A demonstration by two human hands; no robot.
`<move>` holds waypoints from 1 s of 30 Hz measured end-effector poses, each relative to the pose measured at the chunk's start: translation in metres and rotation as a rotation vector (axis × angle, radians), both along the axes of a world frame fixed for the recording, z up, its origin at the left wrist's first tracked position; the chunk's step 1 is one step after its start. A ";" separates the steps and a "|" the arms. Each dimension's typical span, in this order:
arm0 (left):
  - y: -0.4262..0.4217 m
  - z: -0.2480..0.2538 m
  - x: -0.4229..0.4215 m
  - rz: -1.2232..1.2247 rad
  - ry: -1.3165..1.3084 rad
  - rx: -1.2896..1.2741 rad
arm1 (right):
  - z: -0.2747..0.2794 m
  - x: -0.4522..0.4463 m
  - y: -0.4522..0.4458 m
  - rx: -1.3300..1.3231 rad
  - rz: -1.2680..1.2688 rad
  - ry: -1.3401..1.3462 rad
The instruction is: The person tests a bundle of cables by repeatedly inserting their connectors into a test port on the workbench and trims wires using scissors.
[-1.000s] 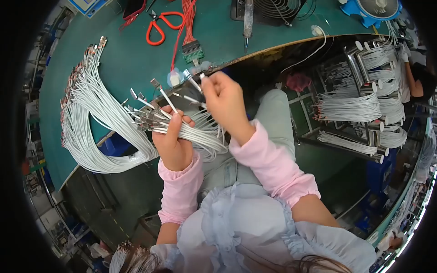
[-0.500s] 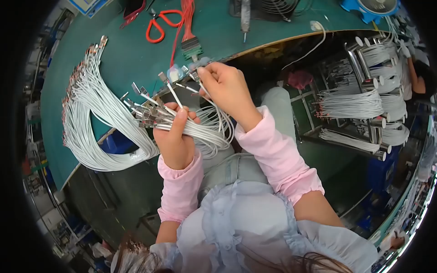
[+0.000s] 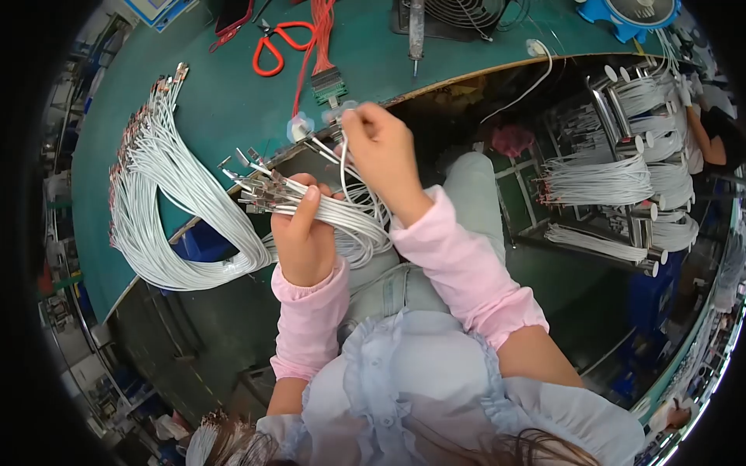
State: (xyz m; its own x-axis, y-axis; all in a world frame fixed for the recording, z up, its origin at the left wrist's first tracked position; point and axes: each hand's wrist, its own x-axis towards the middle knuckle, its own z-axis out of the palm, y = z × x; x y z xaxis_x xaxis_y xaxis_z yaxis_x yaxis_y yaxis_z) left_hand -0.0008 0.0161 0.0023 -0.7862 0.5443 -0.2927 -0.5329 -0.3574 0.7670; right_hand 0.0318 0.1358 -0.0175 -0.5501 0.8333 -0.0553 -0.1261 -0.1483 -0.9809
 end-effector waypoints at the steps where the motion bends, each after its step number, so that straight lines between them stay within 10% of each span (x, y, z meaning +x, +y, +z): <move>1: 0.000 -0.001 0.001 0.003 0.017 0.021 | 0.003 -0.007 -0.003 -0.061 0.004 -0.001; 10: -0.011 -0.011 -0.010 0.063 0.011 0.055 | -0.002 0.030 -0.001 -0.191 0.125 -0.054; 17: -0.049 -0.007 -0.048 0.144 0.029 0.090 | -0.139 0.118 0.064 0.627 -0.305 -0.736; 20: -0.054 0.001 -0.047 0.056 0.048 0.063 | -0.075 0.090 0.058 0.900 -0.414 -0.513; 24: -0.033 0.003 -0.023 -0.124 0.089 0.003 | 0.000 0.039 0.002 0.034 0.161 -0.112; 30: -0.016 -0.002 -0.004 -0.198 0.093 -0.039 | 0.003 0.005 -0.001 -0.150 0.209 0.030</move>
